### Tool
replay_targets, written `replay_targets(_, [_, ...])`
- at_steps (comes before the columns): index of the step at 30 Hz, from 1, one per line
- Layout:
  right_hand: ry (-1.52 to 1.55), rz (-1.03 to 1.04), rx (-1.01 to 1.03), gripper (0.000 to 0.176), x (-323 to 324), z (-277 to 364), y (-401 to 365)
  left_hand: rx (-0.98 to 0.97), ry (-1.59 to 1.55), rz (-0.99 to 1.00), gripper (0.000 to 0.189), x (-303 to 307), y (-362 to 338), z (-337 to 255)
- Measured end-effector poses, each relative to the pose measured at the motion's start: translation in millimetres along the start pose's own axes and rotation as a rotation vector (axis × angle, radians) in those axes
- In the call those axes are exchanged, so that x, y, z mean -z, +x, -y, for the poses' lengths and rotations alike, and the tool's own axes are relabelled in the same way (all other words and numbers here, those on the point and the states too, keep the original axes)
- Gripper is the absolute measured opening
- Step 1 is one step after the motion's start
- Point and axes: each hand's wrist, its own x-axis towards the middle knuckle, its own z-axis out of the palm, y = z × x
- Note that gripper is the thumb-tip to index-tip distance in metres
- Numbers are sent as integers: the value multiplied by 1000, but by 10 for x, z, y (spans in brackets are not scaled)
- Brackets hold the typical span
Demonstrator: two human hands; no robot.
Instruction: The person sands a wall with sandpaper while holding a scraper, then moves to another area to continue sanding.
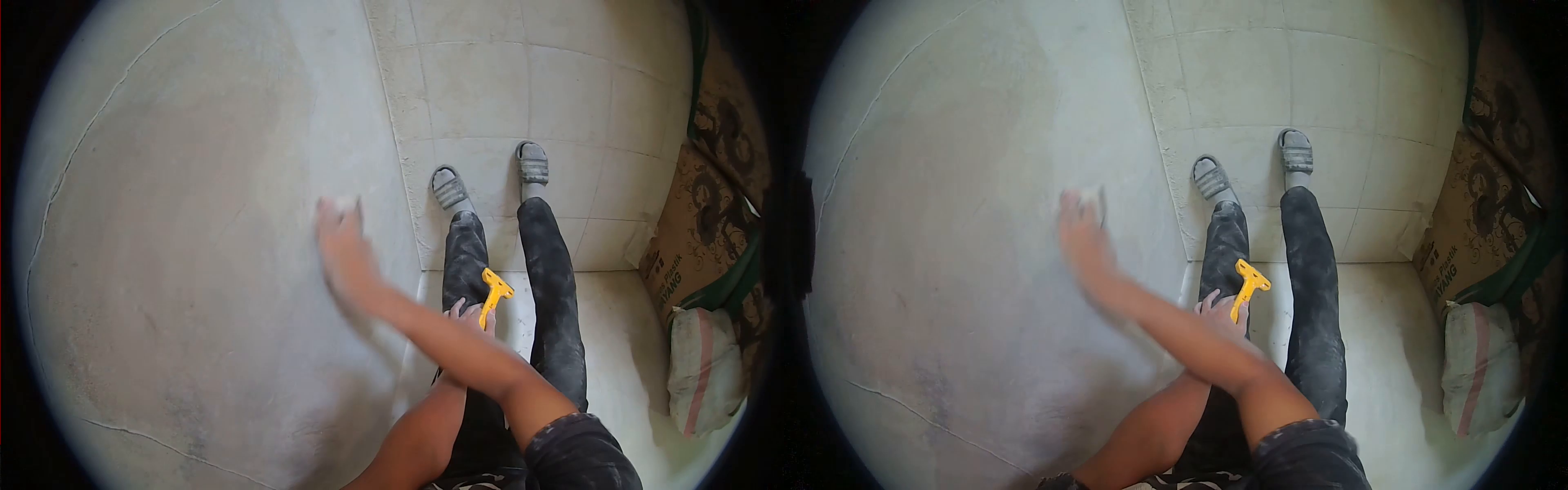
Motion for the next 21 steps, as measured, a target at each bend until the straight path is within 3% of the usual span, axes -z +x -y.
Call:
replay_targets(2, [6, 4, 34, 67, 97, 90, 148, -48, -100, 26, 38, 40, -32, -34])
replay_targets(4, [9, 7, 75, 59, 54, -158, 181, 20, 39, -41, 38, 389, 14, -319])
replay_targets(6, [-534, -97, 1132, 51, -142, -809, -114, 24, 78, -29, 36, 340, 29, -261])
replay_targets(9, [-458, -102, 1072, 54, -68, -567, 145, 3, 21, -6, 37, 391, 64, -252])
replay_targets(10, [-426, -108, 937, 60, -10, -311, 415, -11, -69, 20, 41, 427, 66, -252])
replay_targets(13, [-450, -220, 861, 61, 73, 358, 770, -20, 0, -19, 39, 415, 119, -207])
replay_targets(14, [-450, -220, 859, 61, 46, 203, 639, -19, 30, -36, 38, 400, 130, -199])
replay_targets(16, [-538, -162, 1158, 57, -19, -524, 138, -10, 83, -59, 36, 359, 107, -214])
replay_targets(17, [-539, -161, 1151, 57, 11, -786, 30, -7, 81, -53, 36, 365, 103, -214])
replay_targets(19, [-487, 73, 1119, 54, 89, -1151, -52, -18, 87, -80, 33, 377, 126, -213])
replay_targets(20, [-486, 76, 1116, 54, 82, -996, 120, -15, 86, -79, 33, 316, 124, -137])
replay_targets(21, [-425, -57, 1094, 62, 58, -662, 424, -245, 118, -144, 34, 214, 113, 11])
